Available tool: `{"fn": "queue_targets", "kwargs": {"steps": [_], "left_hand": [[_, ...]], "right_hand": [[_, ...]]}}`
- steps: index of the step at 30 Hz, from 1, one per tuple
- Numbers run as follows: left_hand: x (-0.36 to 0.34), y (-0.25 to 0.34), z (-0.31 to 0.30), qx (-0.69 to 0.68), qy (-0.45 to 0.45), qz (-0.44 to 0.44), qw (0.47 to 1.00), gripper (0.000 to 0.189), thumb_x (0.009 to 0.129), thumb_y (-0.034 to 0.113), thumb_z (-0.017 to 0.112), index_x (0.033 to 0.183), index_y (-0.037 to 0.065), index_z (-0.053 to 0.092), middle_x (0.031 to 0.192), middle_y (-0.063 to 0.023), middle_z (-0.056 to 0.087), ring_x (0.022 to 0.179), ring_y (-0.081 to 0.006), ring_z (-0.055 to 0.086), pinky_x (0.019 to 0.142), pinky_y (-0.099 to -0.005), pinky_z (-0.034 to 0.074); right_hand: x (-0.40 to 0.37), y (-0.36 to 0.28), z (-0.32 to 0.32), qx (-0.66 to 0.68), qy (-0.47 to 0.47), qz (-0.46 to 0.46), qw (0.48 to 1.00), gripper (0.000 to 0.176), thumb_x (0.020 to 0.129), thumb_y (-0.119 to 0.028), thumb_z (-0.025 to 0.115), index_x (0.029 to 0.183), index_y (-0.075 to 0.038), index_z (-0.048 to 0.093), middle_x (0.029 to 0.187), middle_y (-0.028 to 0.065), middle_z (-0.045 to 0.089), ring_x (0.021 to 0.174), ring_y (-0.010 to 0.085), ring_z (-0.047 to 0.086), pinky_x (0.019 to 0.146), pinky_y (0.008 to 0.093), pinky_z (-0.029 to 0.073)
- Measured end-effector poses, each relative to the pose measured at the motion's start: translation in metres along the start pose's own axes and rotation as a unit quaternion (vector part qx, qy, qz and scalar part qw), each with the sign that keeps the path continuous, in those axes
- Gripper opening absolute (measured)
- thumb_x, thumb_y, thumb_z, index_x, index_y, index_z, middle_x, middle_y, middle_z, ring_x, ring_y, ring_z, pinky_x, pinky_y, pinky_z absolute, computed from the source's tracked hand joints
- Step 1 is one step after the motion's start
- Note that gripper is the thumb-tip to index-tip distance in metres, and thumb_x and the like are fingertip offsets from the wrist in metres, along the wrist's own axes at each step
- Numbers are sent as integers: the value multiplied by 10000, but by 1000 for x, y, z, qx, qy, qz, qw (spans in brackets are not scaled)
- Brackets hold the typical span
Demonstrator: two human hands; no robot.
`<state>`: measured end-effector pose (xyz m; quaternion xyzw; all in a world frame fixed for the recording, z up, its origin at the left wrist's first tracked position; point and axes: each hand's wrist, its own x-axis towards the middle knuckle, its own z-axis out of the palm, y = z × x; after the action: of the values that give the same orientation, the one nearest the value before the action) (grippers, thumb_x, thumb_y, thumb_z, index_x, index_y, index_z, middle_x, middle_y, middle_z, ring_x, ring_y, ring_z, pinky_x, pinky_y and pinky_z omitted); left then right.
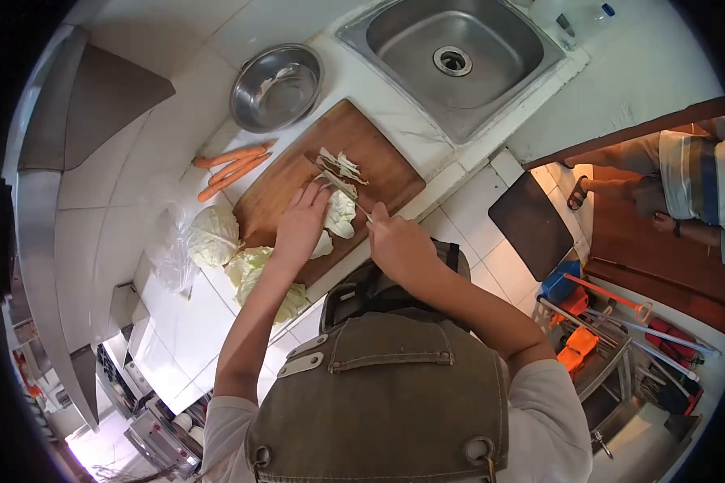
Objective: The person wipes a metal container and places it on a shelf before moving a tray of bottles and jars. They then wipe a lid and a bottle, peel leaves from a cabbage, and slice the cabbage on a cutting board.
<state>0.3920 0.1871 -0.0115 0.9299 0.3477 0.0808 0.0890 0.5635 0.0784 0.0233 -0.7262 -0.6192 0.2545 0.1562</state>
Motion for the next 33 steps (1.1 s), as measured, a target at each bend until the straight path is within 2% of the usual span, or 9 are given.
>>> {"fn": "queue_targets", "kwargs": {"steps": [2,4,9,15,17,21,26,28,33], "left_hand": [[1,0,-1,4,-6,-1,1000,365,788,66,535,1152,63,564,1231,-60,534,1127,-249,515,936,-323,459],[2,-2,-1,-5,-12,-8,1000,249,841,118,594,1077,43,571,1115,-94,567,1012,-277,556,844,-367,486],[1,-5,5,-9,39,16,999,243,839,115,599,1071,46,576,1113,-92,573,1030,-276,557,855,-373,484],[1,-3,2,-30,39,11,999,262,828,90,574,1088,62,582,1142,-82,566,1073,-265,547,893,-354,475],[-2,-2,3,-31,22,6,999,292,819,75,545,1108,70,581,1167,-75,556,1095,-254,537,922,-330,466],[0,-3,2,-22,24,8,999,280,825,83,566,1105,71,586,1163,-72,555,1074,-254,542,893,-343,481],[0,-1,0,-38,6,-29,999,260,826,97,593,1084,69,596,1133,-78,548,1045,-260,547,845,-362,500],[-1,-2,0,-41,12,-18,999,205,852,123,613,1037,39,581,1105,-104,551,1018,-293,569,806,-395,506],[-1,-4,4,-42,38,-5,998,219,848,116,603,1058,59,590,1128,-89,553,1032,-277,560,826,-384,504]], "right_hand": [[-8,-10,-17,16,-28,8,999,218,948,-207,486,950,10,456,607,228,577,586,414,606,536,512,487],[-15,-12,-21,19,-37,12,999,220,947,-208,486,954,10,452,610,228,579,590,419,606,541,515,489],[-12,-5,-7,4,-75,37,996,192,940,-180,472,936,5,420,647,238,613,630,417,639,559,515,514],[14,10,35,13,-32,30,999,209,937,-199,479,932,6,438,637,227,611,632,415,639,558,522,511],[19,12,42,16,29,-17,999,221,932,-213,495,935,3,448,623,223,607,619,419,634,558,523,511],[17,3,14,16,38,-31,999,210,930,-200,509,939,1,449,571,213,573,549,418,601,508,501,492],[-9,-19,-22,38,-23,0,999,183,940,-178,474,944,1,437,625,236,607,607,428,628,548,514,511],[-11,-14,-17,24,-38,4,999,182,940,-176,470,940,3,432,636,238,610,618,426,632,555,517,511],[-5,-3,10,11,-65,35,997,188,946,-176,459,931,8,422,650,239,615,636,418,640,558,522,510]]}}
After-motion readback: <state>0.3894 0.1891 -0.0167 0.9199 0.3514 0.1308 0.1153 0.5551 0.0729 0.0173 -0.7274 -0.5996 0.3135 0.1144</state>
